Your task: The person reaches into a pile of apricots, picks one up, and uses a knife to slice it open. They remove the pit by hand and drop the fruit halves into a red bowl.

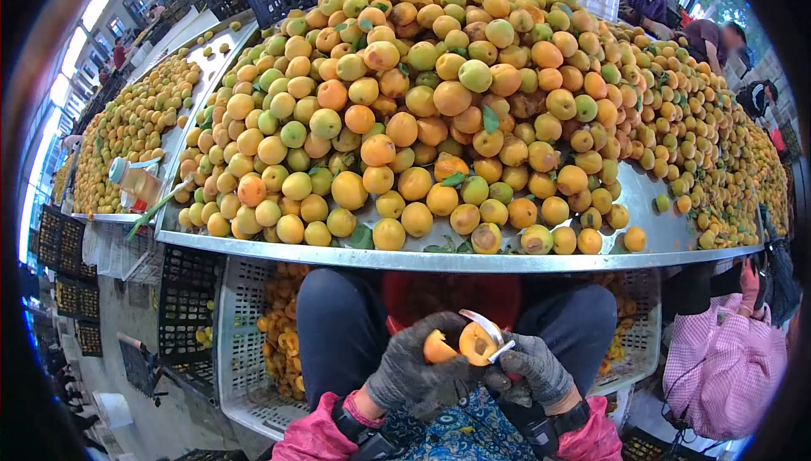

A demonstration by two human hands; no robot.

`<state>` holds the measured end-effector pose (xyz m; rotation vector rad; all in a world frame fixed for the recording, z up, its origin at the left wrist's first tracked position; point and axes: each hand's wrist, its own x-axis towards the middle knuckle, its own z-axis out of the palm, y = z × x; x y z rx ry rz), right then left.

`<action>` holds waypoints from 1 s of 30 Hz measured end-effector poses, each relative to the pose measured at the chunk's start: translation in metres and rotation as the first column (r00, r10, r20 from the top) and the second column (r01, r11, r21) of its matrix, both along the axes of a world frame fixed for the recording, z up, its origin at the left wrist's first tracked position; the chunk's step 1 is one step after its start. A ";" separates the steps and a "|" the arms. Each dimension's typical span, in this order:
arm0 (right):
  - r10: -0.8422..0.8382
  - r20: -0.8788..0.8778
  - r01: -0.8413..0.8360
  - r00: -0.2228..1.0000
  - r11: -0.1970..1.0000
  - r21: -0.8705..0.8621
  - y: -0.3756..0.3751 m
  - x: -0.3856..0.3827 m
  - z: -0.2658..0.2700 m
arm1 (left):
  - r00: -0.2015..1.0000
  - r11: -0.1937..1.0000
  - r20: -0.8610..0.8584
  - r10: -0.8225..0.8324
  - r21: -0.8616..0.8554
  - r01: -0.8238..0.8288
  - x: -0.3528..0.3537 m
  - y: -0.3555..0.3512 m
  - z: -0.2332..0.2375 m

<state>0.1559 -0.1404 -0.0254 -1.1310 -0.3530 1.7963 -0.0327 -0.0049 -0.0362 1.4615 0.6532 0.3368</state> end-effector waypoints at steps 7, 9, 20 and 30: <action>0.028 0.311 -0.018 0.950 0.999 -0.035 -0.002 -0.014 -0.002 | 0.974 0.927 0.227 -0.028 -0.358 0.110 -0.002 -0.014 0.003; 0.004 0.397 -0.006 0.918 1.000 0.003 -0.004 -0.018 -0.007 | 0.980 0.985 0.196 -0.023 -0.162 0.056 -0.002 -0.020 -0.008; -0.156 0.614 0.167 0.773 0.985 0.040 0.001 -0.032 0.008 | 0.971 0.988 0.212 0.107 -0.133 -0.080 -0.007 -0.039 -0.008; -0.721 -0.075 0.678 0.689 0.604 0.419 0.036 -0.049 0.011 | 0.983 0.956 0.175 0.064 -0.292 -0.010 -0.015 -0.065 -0.023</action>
